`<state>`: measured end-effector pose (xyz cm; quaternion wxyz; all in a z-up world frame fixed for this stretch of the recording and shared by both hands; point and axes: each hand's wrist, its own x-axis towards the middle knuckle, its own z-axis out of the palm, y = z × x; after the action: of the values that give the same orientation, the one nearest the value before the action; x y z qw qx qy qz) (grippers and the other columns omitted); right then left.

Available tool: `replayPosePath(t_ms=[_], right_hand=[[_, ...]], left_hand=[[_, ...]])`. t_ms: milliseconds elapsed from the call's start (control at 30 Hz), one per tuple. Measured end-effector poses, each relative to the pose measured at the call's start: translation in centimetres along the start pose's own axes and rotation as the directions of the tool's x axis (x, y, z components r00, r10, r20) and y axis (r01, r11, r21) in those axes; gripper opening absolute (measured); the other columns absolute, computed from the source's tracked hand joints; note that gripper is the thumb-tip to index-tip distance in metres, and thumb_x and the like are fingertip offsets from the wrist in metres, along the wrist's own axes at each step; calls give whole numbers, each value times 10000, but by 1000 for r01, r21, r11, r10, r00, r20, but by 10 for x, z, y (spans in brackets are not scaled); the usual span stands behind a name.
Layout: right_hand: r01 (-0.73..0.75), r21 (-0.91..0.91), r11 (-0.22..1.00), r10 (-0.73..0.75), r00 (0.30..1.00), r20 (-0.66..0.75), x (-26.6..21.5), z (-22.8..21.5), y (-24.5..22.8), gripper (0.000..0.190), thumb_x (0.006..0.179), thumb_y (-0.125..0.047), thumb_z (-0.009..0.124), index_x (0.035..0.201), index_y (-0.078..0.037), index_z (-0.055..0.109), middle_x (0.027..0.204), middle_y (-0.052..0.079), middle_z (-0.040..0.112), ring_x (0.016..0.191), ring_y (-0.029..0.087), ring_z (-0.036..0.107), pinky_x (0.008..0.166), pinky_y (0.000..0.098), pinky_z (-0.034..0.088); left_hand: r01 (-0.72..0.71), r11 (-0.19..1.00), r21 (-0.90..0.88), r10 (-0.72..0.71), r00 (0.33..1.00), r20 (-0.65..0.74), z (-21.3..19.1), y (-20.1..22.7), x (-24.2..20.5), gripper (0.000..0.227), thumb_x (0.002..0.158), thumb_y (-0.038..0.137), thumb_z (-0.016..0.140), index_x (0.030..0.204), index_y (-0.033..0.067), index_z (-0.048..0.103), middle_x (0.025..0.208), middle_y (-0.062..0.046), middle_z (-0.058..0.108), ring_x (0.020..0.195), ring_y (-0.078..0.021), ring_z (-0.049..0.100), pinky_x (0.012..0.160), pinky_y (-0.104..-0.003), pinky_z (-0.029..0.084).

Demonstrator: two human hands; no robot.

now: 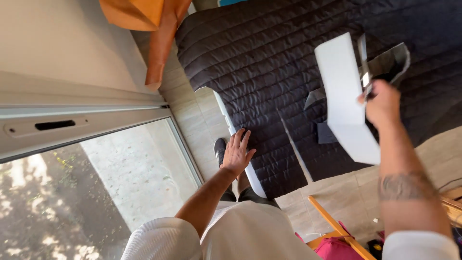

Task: Cutting quilted fabric with scissors using a paper template as a guide.

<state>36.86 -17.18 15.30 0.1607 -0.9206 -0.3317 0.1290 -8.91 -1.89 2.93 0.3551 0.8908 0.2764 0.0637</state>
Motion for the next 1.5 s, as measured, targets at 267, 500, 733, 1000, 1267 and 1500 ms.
replayPosePath(t_ms=[267,500,733,1000,1267,1500], right_hand=[[168,0,986,-142,830,-539,10,49,-44,243,822,-21,813,1012,-45,663,825,88,716,709,212,685,650,383,545],[-159,704,692,-64,958,278,-134,149,-168,243,857,-179,777,1047,-35,731,745,109,752,718,181,730,751,322,573],[-279,610,742,-247,731,636,-144,232,-216,180,761,-229,814,732,-91,702,566,68,680,572,165,653,635,332,549],[-288,537,793,-197,713,673,-124,252,-233,187,756,-253,763,839,-90,729,522,56,651,564,144,671,636,275,533],[-319,632,707,-258,715,650,-83,260,-265,136,858,-192,738,848,-58,717,553,67,656,562,139,654,624,258,513],[-292,672,680,-274,749,603,-70,282,-268,163,882,-178,749,916,-23,713,549,71,645,542,137,653,613,252,522]], left_hand=[[261,958,-118,-274,955,-116,-33,-16,3,657,980,304,630,1535,56,380,1536,-205,416,1406,-408,400,1148,-531,371],[437,650,-621,-660,731,-176,-17,-96,53,789,950,182,730,1588,42,287,1403,-259,574,1307,-419,575,1039,-522,524],[218,123,-968,-816,578,27,7,-216,159,1018,989,170,780,1674,225,29,1302,-164,687,1296,-320,630,1141,-493,450],[221,331,-917,-721,686,-95,-44,-153,156,1124,849,-53,792,1665,282,96,875,-73,694,783,-134,739,736,-224,630],[241,398,-885,-725,674,-142,-66,-137,158,1028,874,-64,770,1654,223,165,832,-67,721,749,-131,756,703,-225,623],[277,335,-901,-756,650,-81,-66,-134,159,997,885,-57,741,1648,197,150,844,-82,740,748,-156,768,660,-215,621]])
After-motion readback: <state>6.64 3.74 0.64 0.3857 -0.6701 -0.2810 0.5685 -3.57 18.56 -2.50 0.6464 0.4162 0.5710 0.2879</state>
